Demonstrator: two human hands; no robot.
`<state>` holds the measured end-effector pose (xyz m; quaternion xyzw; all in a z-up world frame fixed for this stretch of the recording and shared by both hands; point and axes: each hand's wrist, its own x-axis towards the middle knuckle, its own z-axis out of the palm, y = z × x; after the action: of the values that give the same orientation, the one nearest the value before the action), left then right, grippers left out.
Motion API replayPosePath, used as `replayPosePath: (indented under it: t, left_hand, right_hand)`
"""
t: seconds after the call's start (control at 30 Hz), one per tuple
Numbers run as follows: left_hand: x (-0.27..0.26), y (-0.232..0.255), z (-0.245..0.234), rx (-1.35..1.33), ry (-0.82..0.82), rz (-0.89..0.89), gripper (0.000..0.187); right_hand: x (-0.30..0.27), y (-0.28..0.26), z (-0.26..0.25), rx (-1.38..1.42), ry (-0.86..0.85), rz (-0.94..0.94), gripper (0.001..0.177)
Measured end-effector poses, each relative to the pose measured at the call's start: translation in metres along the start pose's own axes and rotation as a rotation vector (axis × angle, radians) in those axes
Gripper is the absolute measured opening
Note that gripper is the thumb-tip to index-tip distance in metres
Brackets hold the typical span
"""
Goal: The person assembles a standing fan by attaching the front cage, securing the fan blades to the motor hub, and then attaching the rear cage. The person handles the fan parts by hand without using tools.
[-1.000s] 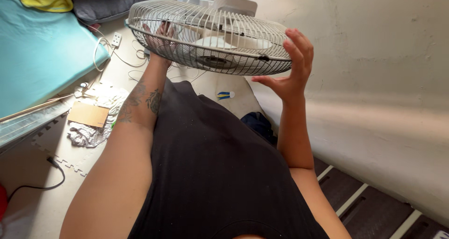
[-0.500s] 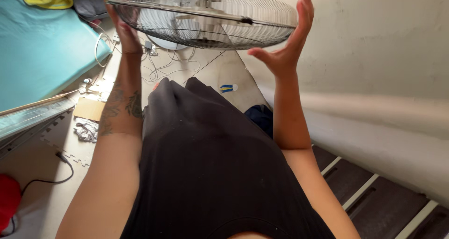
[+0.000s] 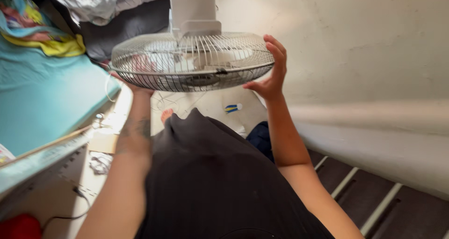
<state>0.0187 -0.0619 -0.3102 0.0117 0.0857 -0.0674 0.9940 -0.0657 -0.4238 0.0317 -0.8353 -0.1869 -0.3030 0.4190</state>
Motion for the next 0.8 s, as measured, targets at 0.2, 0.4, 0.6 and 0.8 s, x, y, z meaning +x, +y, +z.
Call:
replayPosePath:
  t: [0.2,0.4,0.6,0.8]
  left_hand:
    - [0.007,-0.083,-0.003,0.092,0.159,-0.125,0.135]
    - [-0.064,-0.119,0.076,0.172,0.470,-0.255,0.130]
    - [-0.057,-0.141,0.079,0.154,0.513,-0.235,0.125]
    - [0.018,-0.130,0.007,0.112,0.397,-0.127,0.120]
  right_hand:
    - [-0.001,0.002,-0.011,-0.064,-0.028,-0.039,0.099]
    - [0.005,0.018,-0.017,0.020,-0.059,-0.094,0.097]
    - [0.015,0.027,-0.014,-0.002,-0.024,-0.142,0.097]
    - [0.035,0.028,-0.013,-0.094,-0.048,-0.111,0.100]
